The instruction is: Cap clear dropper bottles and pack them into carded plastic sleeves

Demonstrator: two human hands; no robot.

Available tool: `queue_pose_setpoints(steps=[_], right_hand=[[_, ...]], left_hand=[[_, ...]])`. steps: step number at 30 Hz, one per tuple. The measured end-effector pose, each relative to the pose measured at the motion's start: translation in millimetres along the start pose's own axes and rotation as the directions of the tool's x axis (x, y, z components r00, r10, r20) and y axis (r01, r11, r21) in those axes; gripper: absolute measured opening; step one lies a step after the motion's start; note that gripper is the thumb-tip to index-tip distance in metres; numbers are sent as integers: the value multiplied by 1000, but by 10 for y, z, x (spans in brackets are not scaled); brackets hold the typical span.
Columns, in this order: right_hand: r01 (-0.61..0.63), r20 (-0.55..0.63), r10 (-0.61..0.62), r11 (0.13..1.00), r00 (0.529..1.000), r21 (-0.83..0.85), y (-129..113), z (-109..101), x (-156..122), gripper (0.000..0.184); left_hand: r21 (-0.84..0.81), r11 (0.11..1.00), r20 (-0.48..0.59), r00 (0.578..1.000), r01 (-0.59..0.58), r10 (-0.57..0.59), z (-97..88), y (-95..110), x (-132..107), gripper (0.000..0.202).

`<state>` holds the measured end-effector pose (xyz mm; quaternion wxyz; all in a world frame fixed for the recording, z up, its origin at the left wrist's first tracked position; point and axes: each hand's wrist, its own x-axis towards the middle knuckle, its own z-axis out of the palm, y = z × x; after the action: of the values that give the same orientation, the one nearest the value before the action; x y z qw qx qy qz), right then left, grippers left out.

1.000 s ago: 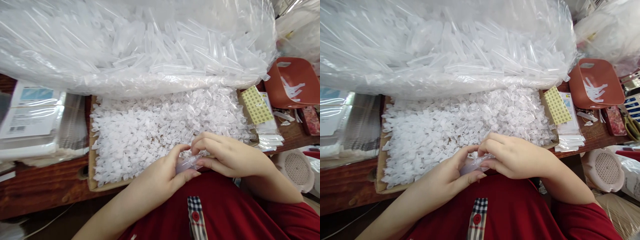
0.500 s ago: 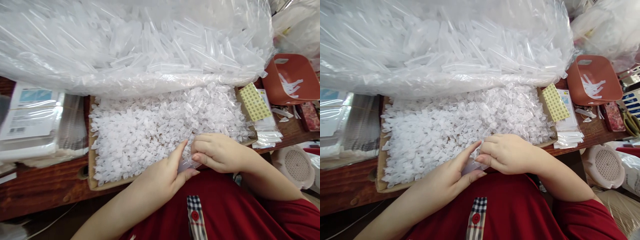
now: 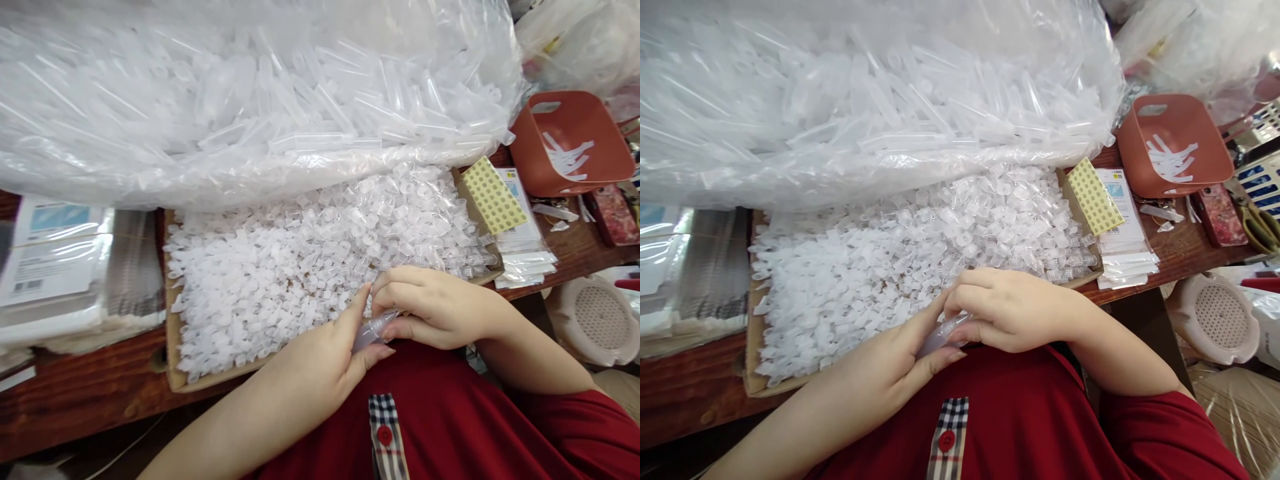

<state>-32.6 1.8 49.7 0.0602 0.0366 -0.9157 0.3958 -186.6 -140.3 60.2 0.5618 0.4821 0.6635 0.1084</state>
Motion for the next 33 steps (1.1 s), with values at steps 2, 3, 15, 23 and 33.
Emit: queue_pose_setpoints(steps=[2, 3, 15, 23, 33], right_hand=[[1, -27, -3, 998, 1000, -66, 8, 25, -18, 26], [-4, -36, 1, 996, 999, -85, 10, 41, -22, 28], [-298, -441, 626, 735, 643, 609, -32, 71, -487, 38], [-311, -180, 532, 701, 827, 642, -112, 127, -730, 45], [-69, -377, 737, 496, 561, 866, 86, 182, -1581, 48]], left_hand=[[7, 1000, -9, 1000, 3, -3, 8, 22, 14, 69], [-5, 1000, -28, 1000, -12, 11, 11, 34, 23, 63], [-909, 391, -169, 985, -143, -33, 13, 400, 328, 23], [-852, 495, -188, 982, -170, 14, 420, 877, 570, 25], [85, 852, -64, 850, -517, 523, 505, 1571, 1113, 59]])
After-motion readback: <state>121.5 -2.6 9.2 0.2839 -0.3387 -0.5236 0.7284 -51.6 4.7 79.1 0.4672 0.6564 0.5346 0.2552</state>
